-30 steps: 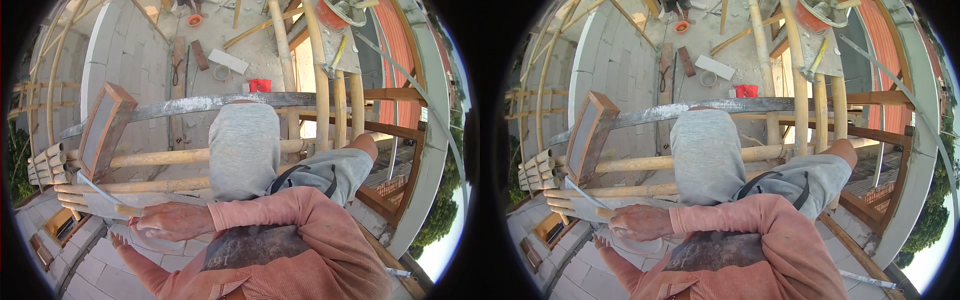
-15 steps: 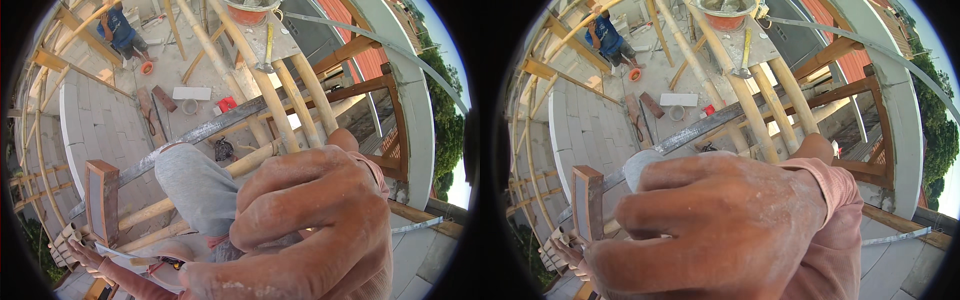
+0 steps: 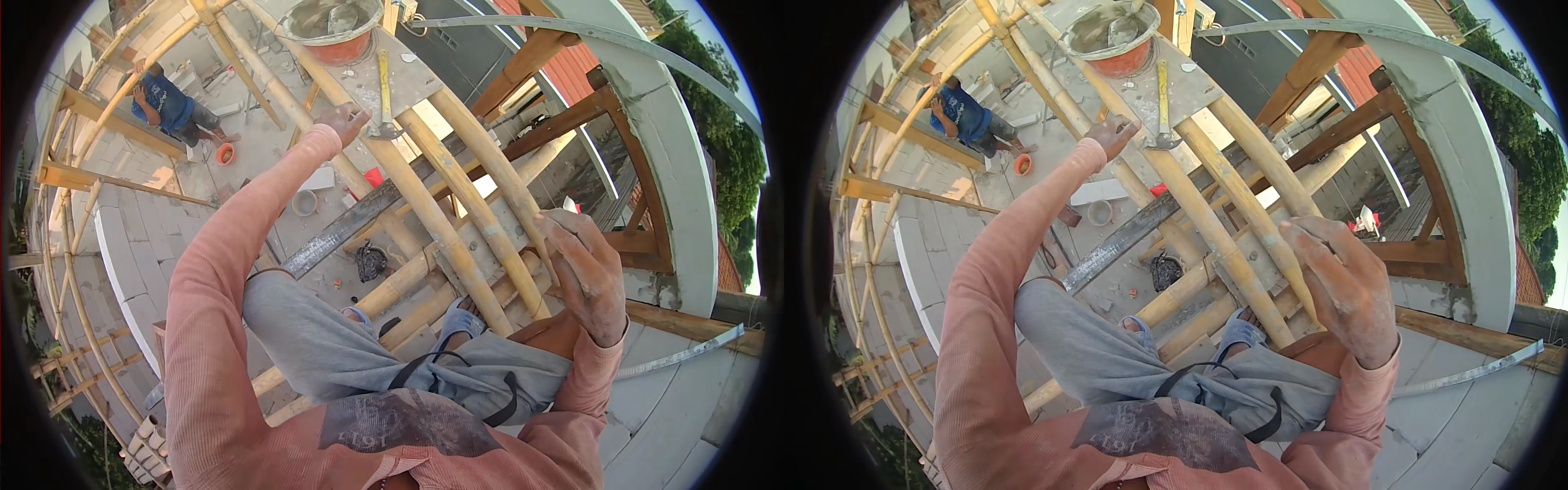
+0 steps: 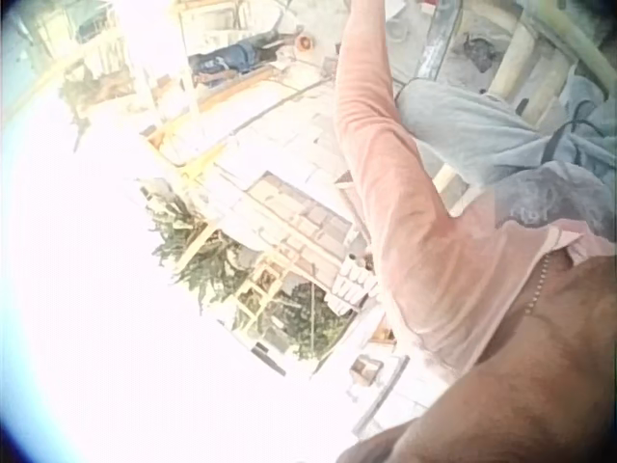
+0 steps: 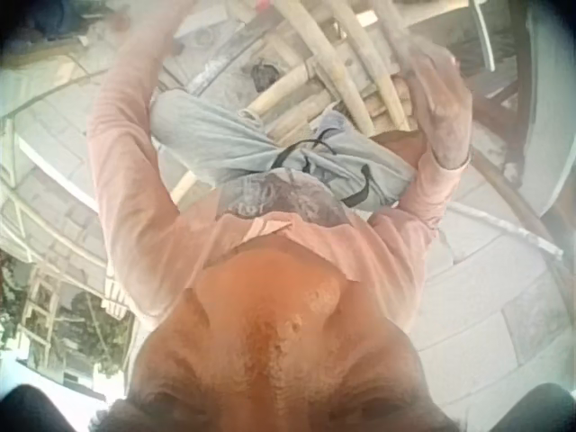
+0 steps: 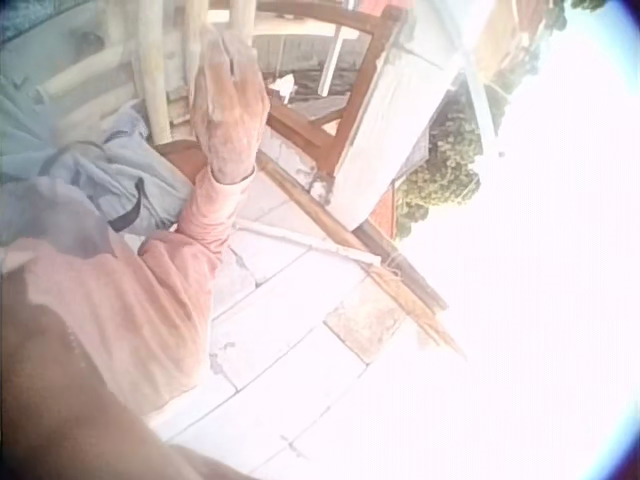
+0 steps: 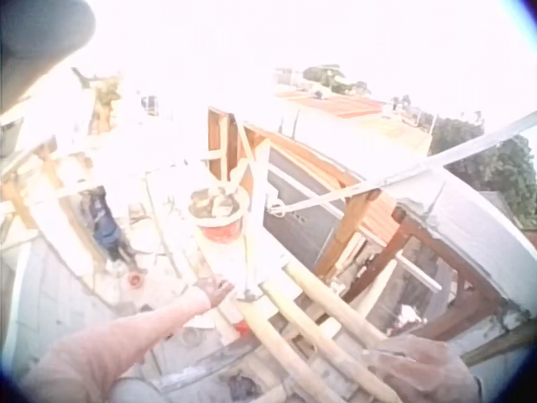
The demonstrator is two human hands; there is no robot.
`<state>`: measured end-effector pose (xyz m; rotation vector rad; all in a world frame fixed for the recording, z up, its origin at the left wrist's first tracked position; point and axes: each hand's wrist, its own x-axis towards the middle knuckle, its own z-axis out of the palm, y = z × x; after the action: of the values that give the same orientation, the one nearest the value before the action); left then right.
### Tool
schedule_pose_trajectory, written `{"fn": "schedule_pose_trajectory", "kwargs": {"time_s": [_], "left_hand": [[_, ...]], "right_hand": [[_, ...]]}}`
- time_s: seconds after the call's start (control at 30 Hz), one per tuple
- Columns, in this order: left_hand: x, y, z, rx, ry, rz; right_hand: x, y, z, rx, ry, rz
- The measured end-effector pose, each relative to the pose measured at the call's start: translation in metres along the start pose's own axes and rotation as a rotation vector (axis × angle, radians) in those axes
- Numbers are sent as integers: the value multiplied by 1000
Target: The person climbs a ladder onto bamboo scaffolding, aligns a metal bar along a curved arch, and applies wet cement onto the arch from a bucket using a trowel.
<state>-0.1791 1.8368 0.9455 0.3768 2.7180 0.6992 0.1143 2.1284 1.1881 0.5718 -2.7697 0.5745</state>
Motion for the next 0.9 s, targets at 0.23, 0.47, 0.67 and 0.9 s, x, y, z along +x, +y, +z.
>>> {"fn": "schedule_pose_trajectory", "kwargs": {"time_s": [0.23, 0.47, 0.67, 0.9], "left_hand": [[106, 66, 84, 290, -163, -218], [110, 37, 101, 184, -144, -220], [-27, -31, 70, -46, -10, -49], [-343, -88, 118, -64, 454, -521]], "right_hand": [[-39, -17, -29, -87, -50, 230], [-62, -18, -37, -56, -66, 336], [-61, -9, -18, -22, -120, 446], [-28, 41, 19, -99, -291, 384]]}}
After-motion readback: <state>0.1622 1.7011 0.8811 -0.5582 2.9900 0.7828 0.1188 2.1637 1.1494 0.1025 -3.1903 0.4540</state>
